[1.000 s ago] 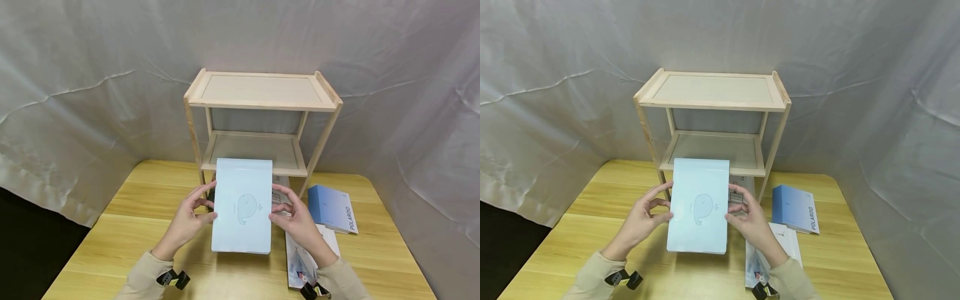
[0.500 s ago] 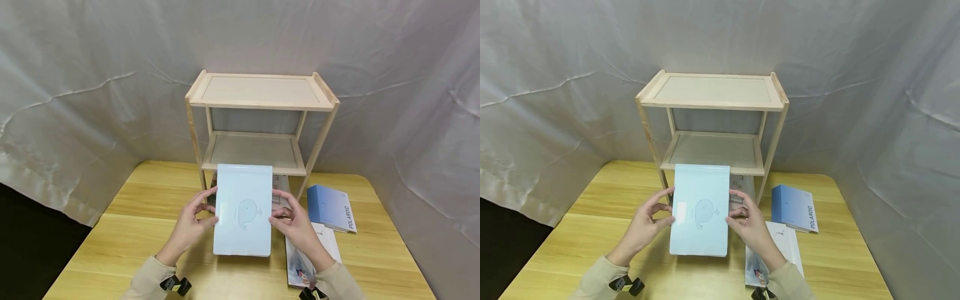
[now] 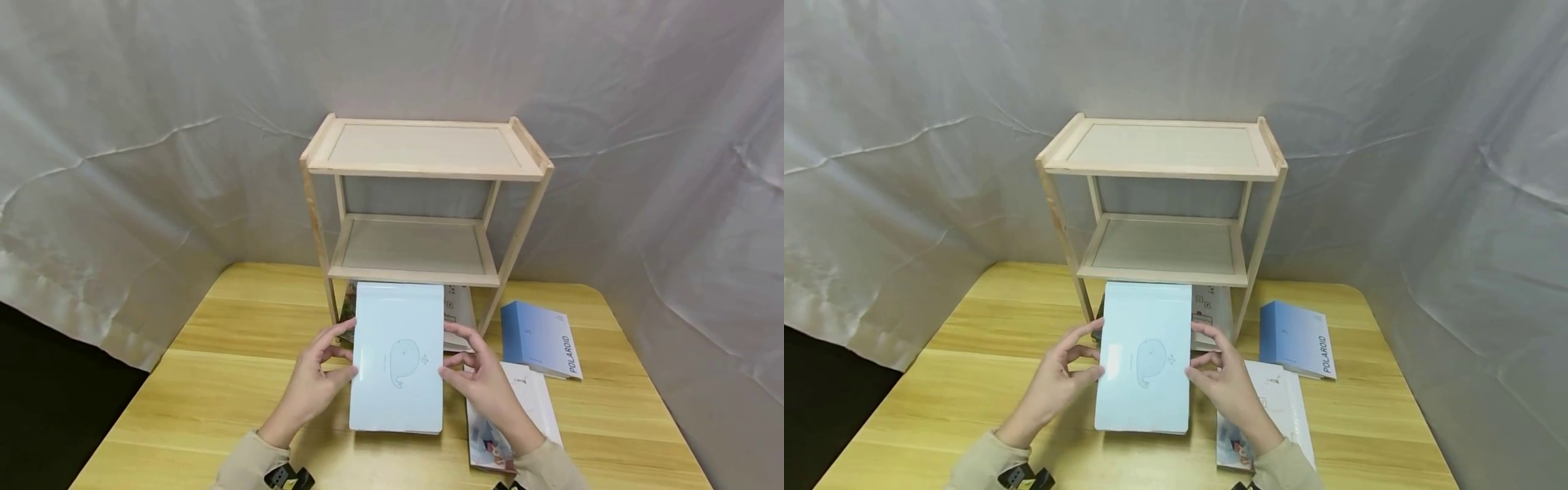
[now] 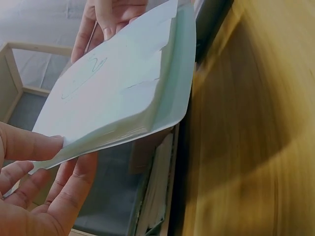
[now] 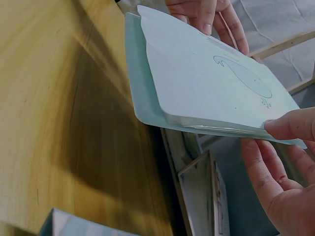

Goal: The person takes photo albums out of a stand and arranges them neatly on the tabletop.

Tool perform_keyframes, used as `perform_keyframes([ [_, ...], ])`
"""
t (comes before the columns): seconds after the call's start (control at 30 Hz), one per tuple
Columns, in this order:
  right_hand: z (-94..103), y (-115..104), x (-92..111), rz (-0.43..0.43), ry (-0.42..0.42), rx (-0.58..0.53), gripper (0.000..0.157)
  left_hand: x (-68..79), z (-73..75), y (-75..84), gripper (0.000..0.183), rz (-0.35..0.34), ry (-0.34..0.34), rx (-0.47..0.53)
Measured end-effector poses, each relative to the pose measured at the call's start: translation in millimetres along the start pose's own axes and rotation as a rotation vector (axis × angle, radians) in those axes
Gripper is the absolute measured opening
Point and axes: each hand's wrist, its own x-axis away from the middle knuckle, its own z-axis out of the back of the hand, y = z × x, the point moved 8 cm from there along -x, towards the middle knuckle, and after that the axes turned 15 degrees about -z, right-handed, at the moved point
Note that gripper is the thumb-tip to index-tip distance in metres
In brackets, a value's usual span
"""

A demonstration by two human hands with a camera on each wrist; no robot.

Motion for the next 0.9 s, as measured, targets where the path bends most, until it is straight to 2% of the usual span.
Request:
perform_keyframes([
  [0.23,0.9,8,-1,-0.027,0.003,0.005,0.073,2.2,-3.9,-7.2,0.081,0.034,-0.002,-0.008],
  [0.4,0.5,14,-2,-0.04,-0.006,-0.003,0.073,4.2,-7.5,-15.0,0.08,0.095,-0.014,-0.012],
  [0.63,-1.0,26,-3,-0.117,-0.027,-0.021,0.07,8.0,-12.1,-28.1,0.077,0.169,-0.041,-0.007],
  [0.9,-3.0,35,-7,-0.162,-0.031,-0.008,0.068,10.4,-17.3,-39.0,0.077,0.222,-0.067,0.061],
])
